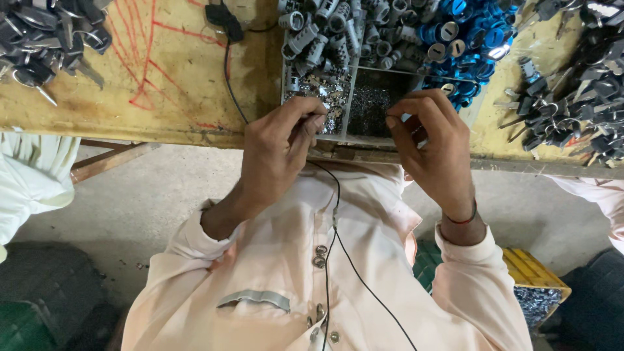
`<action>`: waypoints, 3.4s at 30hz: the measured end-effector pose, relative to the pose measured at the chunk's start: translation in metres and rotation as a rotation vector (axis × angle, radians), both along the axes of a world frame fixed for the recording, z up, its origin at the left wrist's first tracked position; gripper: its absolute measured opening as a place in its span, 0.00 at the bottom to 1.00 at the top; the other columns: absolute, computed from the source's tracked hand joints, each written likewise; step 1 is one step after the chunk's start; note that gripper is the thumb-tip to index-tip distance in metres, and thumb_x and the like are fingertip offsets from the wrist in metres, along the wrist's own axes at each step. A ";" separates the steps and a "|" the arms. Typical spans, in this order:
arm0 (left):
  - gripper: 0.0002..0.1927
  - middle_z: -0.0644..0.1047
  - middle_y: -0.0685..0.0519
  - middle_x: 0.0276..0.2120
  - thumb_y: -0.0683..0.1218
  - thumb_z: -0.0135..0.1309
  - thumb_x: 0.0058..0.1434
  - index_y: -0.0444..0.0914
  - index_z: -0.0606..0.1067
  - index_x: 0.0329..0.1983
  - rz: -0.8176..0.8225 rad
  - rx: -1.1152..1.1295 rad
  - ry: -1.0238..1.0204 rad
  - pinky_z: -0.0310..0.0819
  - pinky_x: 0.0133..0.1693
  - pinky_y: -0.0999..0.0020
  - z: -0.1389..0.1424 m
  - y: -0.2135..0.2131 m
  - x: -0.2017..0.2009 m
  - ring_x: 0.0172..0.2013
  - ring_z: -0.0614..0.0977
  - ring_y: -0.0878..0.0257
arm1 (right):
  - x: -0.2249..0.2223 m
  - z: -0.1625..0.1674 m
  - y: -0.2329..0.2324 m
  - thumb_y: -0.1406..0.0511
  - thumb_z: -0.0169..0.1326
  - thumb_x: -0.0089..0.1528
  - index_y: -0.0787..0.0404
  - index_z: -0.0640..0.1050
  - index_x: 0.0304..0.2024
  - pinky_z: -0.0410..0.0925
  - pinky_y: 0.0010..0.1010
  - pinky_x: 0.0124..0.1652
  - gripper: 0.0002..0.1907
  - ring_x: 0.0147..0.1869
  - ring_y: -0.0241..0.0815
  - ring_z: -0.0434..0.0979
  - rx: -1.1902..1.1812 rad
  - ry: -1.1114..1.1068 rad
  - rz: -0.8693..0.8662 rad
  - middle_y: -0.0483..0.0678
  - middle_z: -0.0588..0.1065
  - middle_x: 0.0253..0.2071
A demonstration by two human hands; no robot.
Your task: The person sits at a workbench and assembles small metal fittings by hand, picking gray connector bodies and blue caps from a compartment tray, pressing the parts together, and placing completed assemblies aside on the bench.
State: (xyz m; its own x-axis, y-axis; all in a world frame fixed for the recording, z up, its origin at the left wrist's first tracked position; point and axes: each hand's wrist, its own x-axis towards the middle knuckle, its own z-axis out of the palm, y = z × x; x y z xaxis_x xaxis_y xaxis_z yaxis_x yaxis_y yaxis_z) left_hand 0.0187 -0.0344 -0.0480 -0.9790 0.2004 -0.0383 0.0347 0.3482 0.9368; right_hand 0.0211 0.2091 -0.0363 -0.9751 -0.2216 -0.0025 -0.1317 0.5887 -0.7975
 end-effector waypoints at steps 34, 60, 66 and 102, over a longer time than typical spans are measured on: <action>0.16 0.82 0.49 0.47 0.34 0.58 0.69 0.39 0.77 0.58 -0.183 0.321 0.160 0.85 0.42 0.74 -0.016 0.049 0.008 0.43 0.87 0.64 | 0.038 -0.034 0.006 0.69 0.51 0.75 0.67 0.71 0.50 0.70 0.22 0.32 0.06 0.38 0.30 0.73 -0.881 -0.289 -0.133 0.48 0.67 0.48; 0.06 0.77 0.53 0.39 0.40 0.57 0.72 0.34 0.76 0.49 -0.172 0.294 0.004 0.78 0.36 0.73 -0.016 0.064 0.003 0.34 0.81 0.68 | 0.000 0.028 0.051 0.65 0.60 0.65 0.55 0.78 0.42 0.67 0.37 0.31 0.05 0.31 0.44 0.76 0.509 0.006 0.110 0.46 0.76 0.37; 0.06 0.78 0.52 0.40 0.39 0.56 0.71 0.33 0.76 0.49 -0.216 0.352 -0.057 0.80 0.36 0.74 -0.023 0.061 -0.002 0.35 0.81 0.70 | -0.004 0.018 0.067 0.61 0.58 0.67 0.57 0.77 0.40 0.66 0.46 0.30 0.07 0.33 0.55 0.77 0.803 0.004 0.197 0.48 0.74 0.34; 0.11 0.80 0.52 0.39 0.44 0.54 0.74 0.31 0.75 0.52 -0.243 0.688 -0.473 0.82 0.40 0.73 -0.014 0.054 0.007 0.38 0.83 0.69 | 0.023 0.013 0.016 0.77 0.65 0.60 0.66 0.79 0.40 0.71 0.24 0.38 0.08 0.41 0.38 0.80 -0.221 0.007 0.005 0.50 0.78 0.41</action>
